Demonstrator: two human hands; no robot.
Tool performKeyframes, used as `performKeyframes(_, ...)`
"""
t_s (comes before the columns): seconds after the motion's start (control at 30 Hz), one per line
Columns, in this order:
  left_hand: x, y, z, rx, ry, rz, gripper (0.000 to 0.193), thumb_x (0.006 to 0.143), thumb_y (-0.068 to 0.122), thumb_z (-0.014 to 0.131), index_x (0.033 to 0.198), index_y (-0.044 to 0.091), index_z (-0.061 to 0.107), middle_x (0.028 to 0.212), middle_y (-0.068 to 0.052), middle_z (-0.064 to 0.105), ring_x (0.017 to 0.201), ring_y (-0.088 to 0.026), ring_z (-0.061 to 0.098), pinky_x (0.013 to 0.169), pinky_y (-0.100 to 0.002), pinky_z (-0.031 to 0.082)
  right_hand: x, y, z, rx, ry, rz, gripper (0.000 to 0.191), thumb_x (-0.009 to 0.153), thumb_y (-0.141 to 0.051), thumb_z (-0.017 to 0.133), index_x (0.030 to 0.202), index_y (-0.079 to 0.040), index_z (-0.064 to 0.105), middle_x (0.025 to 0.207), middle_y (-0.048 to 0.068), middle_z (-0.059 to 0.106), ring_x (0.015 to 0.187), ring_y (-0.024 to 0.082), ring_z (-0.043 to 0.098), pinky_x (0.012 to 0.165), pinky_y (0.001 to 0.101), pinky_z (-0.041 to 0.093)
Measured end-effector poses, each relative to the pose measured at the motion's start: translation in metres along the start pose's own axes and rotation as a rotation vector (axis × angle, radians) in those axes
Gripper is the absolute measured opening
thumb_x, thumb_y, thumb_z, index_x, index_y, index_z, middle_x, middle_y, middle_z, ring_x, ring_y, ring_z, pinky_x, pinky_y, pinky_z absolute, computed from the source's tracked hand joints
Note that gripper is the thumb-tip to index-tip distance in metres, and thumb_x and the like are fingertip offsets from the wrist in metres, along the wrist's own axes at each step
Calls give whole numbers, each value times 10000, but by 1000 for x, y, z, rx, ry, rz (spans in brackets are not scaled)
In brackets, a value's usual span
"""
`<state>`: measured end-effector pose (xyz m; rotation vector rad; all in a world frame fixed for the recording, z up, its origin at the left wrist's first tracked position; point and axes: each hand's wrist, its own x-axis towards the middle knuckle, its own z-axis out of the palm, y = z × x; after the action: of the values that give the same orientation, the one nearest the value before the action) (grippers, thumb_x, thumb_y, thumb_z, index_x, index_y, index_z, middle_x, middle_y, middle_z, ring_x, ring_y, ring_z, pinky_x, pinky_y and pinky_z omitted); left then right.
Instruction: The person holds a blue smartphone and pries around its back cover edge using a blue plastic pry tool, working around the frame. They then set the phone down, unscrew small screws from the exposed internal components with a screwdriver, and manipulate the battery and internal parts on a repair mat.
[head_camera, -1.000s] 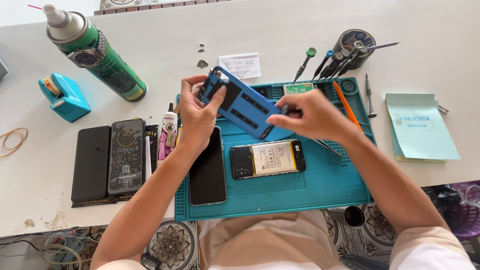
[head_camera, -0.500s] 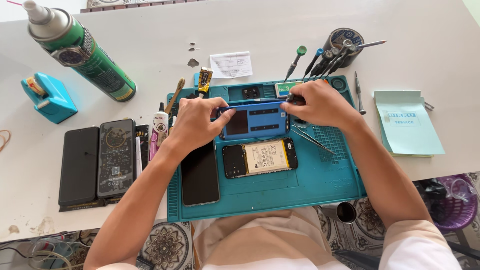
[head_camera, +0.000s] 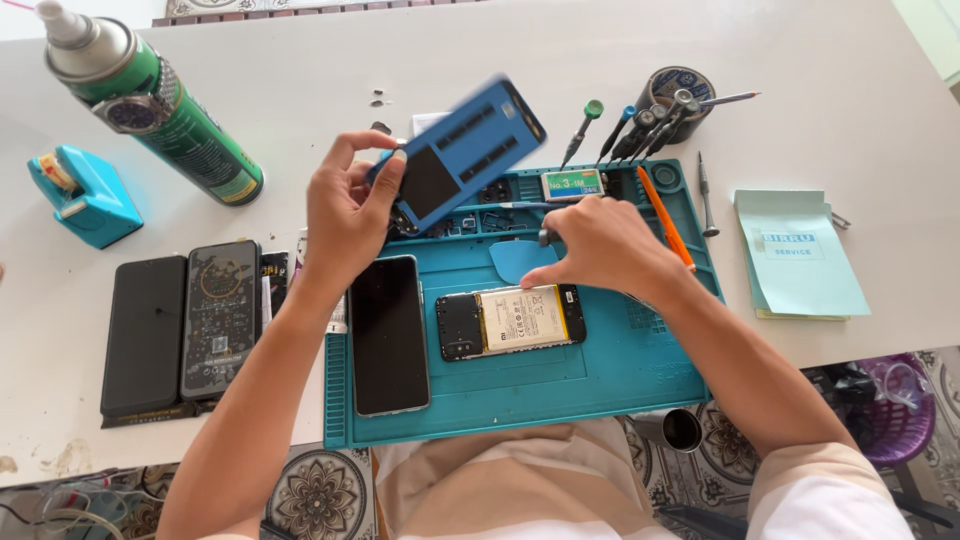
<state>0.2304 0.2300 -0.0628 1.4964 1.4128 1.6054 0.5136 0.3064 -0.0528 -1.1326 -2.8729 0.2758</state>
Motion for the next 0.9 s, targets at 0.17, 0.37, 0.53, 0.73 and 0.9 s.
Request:
performKeyframes(0.17, 0, -9, 8, 115, -62, -10, 252, 1057, 286, 667, 1148, 55, 713, 660, 65, 490, 604, 0, 379, 524, -212, 297, 2, -4, -1, -12, -119, 94, 681, 671, -632, 848, 953, -20, 749, 688, 120, 710, 740, 269, 723, 698, 405, 567)
performKeyframes(0.37, -3, -14, 13, 200, -114, -52, 242, 1062, 272, 649, 1129, 44, 693, 668, 51, 539, 608, -20, 430, 532, -230, 365, 5, 18, 1, 161, -99, 92, 524, 741, -525, 843, 884, -35, 728, 740, 111, 703, 744, 282, 705, 696, 413, 545)
performKeyframes(0.53, -3, -16, 17, 378, -156, -119, 222, 1052, 259, 612, 1079, 45, 663, 601, -35, 584, 515, -97, 477, 482, -292, 369, 0, 50, -19, 51, -9, 200, 451, 812, -504, 808, 934, -75, 742, 753, 127, 704, 758, 295, 700, 710, 448, 536)
performKeyframes(0.73, -12, -18, 25, 620, -317, 70, 198, 1029, 262, 649, 1012, 69, 692, 686, -60, 681, 628, -222, 619, 736, -401, 470, -3, 50, -32, -2, 73, 353, 494, 765, -520, 852, 996, -93, 761, 664, 122, 696, 707, 264, 688, 673, 436, 519)
performKeyframes(0.9, -17, -7, 25, 771, -310, 345, 213, 926, 322, 719, 1027, 143, 777, 1023, -92, 705, 1006, -299, 602, 885, -424, 448, -10, 36, -35, 120, 192, 317, 443, 817, -489, 795, 1056, -118, 756, 572, 79, 660, 540, 205, 664, 605, 382, 518)
